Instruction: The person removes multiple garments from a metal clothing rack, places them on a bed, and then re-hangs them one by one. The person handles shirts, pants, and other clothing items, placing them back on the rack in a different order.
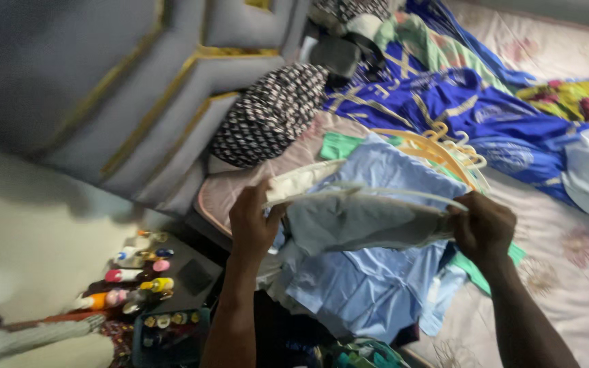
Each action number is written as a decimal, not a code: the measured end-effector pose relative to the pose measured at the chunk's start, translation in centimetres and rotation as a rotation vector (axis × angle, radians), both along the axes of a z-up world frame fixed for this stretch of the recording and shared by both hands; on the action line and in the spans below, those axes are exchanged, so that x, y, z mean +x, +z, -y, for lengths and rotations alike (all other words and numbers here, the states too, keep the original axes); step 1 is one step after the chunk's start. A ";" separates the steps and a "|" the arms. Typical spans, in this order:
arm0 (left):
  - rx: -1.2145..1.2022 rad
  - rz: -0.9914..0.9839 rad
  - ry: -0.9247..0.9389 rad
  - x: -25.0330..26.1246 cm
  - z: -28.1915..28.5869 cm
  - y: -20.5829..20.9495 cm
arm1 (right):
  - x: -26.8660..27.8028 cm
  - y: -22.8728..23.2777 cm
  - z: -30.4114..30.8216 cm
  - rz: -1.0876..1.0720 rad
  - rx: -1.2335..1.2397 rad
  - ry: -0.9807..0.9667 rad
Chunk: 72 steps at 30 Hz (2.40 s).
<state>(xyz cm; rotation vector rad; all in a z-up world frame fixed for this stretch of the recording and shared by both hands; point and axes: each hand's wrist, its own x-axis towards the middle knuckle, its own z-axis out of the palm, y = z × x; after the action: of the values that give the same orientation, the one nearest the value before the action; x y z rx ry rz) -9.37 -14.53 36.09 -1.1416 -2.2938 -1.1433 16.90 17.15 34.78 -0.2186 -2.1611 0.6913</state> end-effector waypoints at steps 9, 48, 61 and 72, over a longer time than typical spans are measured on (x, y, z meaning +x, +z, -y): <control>0.205 -0.188 0.292 2.6 7.2 8.6 | -11.6 -1.2 7.4 -0.547 -0.124 -0.249; 0.125 0.141 1.089 11.1 29.7 7.1 | -27.2 -8.8 18.3 0.467 -0.554 1.090; 0.157 -0.169 1.300 17.3 45.7 12.4 | -27.2 10.3 41.6 0.444 -0.256 1.271; -0.111 -0.893 1.723 12.7 64.2 14.0 | -28.9 12.7 66.5 0.053 -0.487 1.341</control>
<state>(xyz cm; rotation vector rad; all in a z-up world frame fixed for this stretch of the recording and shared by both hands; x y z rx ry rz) 3.34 -78.78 50.11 0.4581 -1.5830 0.1940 -11.98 -49.38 47.48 1.0724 -1.9247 1.9310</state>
